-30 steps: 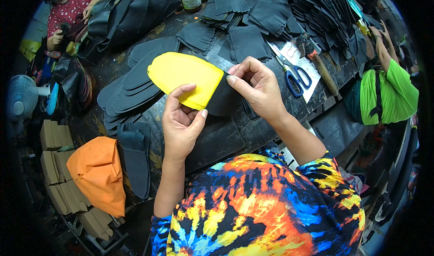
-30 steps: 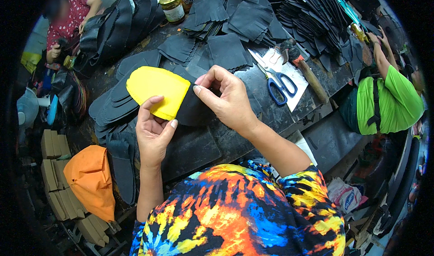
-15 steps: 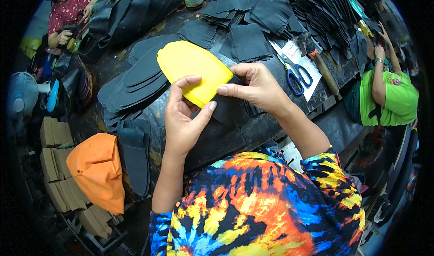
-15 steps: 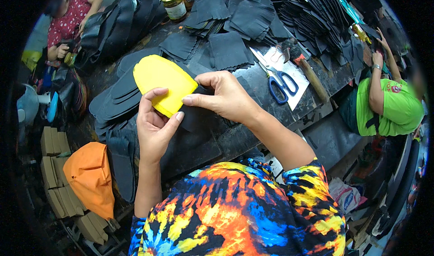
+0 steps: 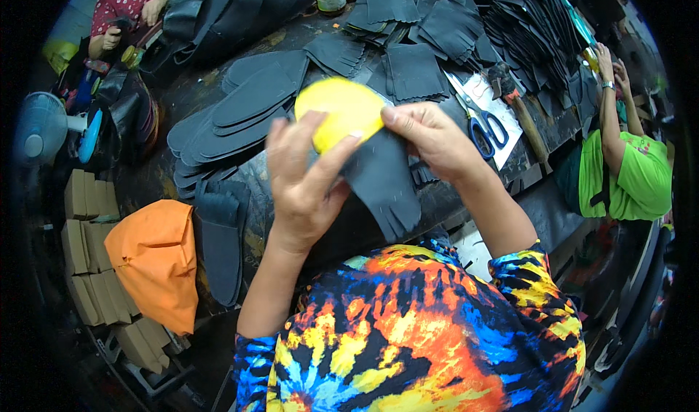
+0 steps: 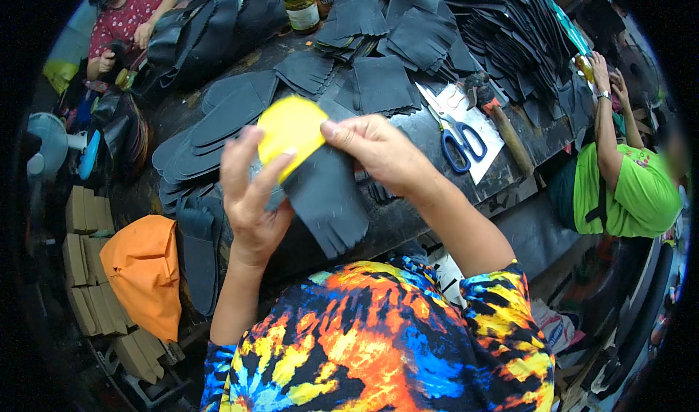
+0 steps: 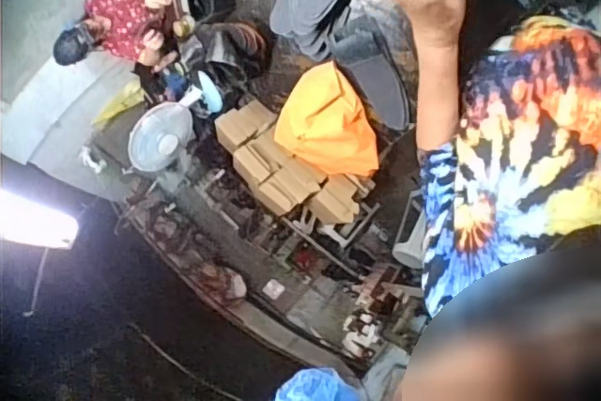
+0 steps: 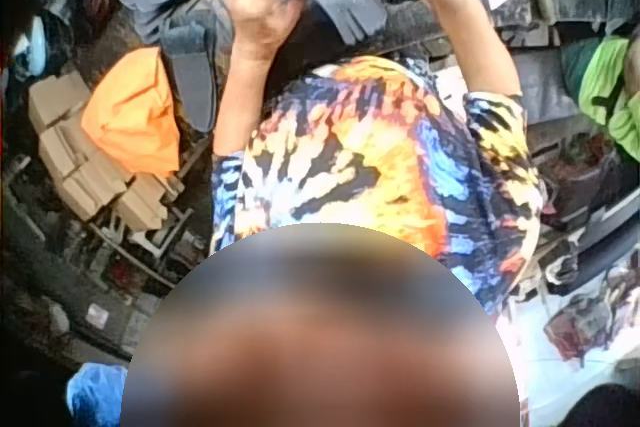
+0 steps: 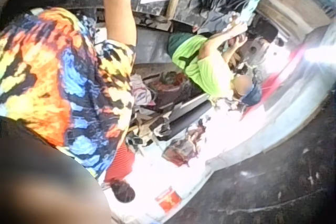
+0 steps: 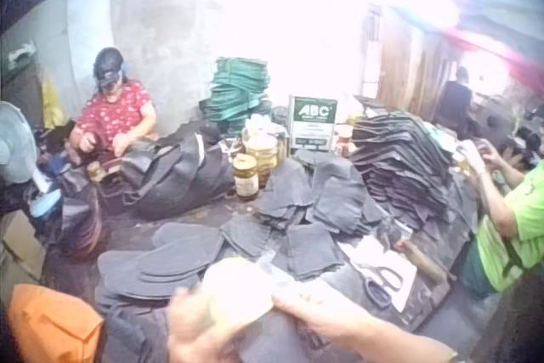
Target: The person repeatedly picks black rubber pieces and yellow foam insoles from a worktable, aligns them, and places the combined units into a growing stack. The person handles the items one at a time, turning them over to check alignment before stacking.
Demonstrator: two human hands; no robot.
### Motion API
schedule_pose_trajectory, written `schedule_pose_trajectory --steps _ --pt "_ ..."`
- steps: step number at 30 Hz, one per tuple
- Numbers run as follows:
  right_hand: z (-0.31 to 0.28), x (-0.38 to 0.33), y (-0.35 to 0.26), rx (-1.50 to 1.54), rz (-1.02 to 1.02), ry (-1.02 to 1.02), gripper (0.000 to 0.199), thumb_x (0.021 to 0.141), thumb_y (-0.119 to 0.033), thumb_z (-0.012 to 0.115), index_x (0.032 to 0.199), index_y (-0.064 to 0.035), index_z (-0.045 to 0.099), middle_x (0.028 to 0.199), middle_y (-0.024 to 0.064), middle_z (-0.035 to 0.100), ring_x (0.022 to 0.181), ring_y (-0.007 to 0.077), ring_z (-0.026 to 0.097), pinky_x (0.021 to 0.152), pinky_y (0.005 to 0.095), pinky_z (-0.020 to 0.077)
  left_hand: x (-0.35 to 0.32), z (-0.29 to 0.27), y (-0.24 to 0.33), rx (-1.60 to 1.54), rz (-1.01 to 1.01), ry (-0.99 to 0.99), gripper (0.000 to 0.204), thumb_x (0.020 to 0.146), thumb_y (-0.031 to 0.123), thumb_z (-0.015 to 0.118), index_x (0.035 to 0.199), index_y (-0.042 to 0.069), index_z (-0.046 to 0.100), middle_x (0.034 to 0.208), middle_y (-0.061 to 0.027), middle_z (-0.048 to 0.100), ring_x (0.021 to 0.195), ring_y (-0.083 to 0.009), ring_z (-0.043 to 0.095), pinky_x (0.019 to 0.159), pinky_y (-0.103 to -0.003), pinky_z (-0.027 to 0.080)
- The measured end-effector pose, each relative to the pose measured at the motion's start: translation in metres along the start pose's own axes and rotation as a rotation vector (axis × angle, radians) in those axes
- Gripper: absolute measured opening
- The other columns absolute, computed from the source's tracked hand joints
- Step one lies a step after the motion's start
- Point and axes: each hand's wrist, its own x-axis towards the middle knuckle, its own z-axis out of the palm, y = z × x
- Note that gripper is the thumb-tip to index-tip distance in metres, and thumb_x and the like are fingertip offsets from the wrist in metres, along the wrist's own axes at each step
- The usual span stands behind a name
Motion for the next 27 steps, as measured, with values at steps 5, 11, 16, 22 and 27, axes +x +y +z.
schedule_pose_trajectory --steps 5,11,16,22,27 --pt "0.003 -0.001 -0.012 -0.011 -0.122 0.102 0.037 0.103 -0.038 0.056 0.101 -0.0029 0.068 0.084 -0.0003 0.066 0.077 0.0085 0.061 0.07 0.0255 0.0511 0.011 -0.011 0.003 -0.778 -0.628 0.019 0.021 0.09 0.001 0.066 0.11 -0.002 0.068 0.1 -0.0073 0.072 0.094 -0.0123 0.066 0.081 -0.027 0.053" --pt "0.022 0.001 0.006 0.039 -0.28 0.04 0.028 0.09 -0.008 0.074 0.115 0.0019 0.066 0.101 0.0025 0.069 0.089 0.0071 0.063 0.078 0.0235 0.0524 0.004 0.013 -0.002 -1.235 -0.904 0.005 0.021 0.103 0.015 0.056 0.112 -0.002 0.065 0.1 -0.0037 0.07 0.086 -0.0056 0.062 0.075 -0.022 0.051" --pt "0.023 0.008 0.015 0.008 -0.274 0.102 0.017 0.09 -0.008 0.074 0.104 0.0 0.069 0.089 -0.002 0.067 0.08 0.0032 0.06 0.07 0.0203 0.0495 -0.006 0.017 -0.002 -1.07 -0.865 -0.001 0.021 0.104 0.017 0.054 0.107 -0.001 0.065 0.093 -0.0021 0.068 0.081 -0.0043 0.06 0.071 -0.021 0.05" --pt "0.026 0.014 0.022 0.032 -0.314 0.163 0.014 0.09 -0.008 0.073 0.102 -0.0016 0.07 0.083 -0.0046 0.065 0.073 0.0008 0.055 0.063 0.0178 0.0439 -0.003 0.024 0.0 -1.051 -0.826 0.068 0.021 0.105 0.016 0.054 0.105 -0.002 0.065 0.089 -0.0008 0.067 0.079 -0.0051 0.06 0.072 -0.021 0.05" --pt "0.031 0.017 0.023 0.03 -0.336 0.21 0.013 0.091 -0.008 0.072 0.102 -0.0012 0.07 0.083 -0.0049 0.064 0.074 0.0004 0.054 0.062 0.0179 0.0437 -0.008 0.026 -0.005 -1.102 -0.869 0.042 0.022 0.104 0.015 0.055 0.116 -0.002 0.06 0.1 -0.0033 0.066 0.089 -0.0067 0.06 0.08 -0.023 0.051"
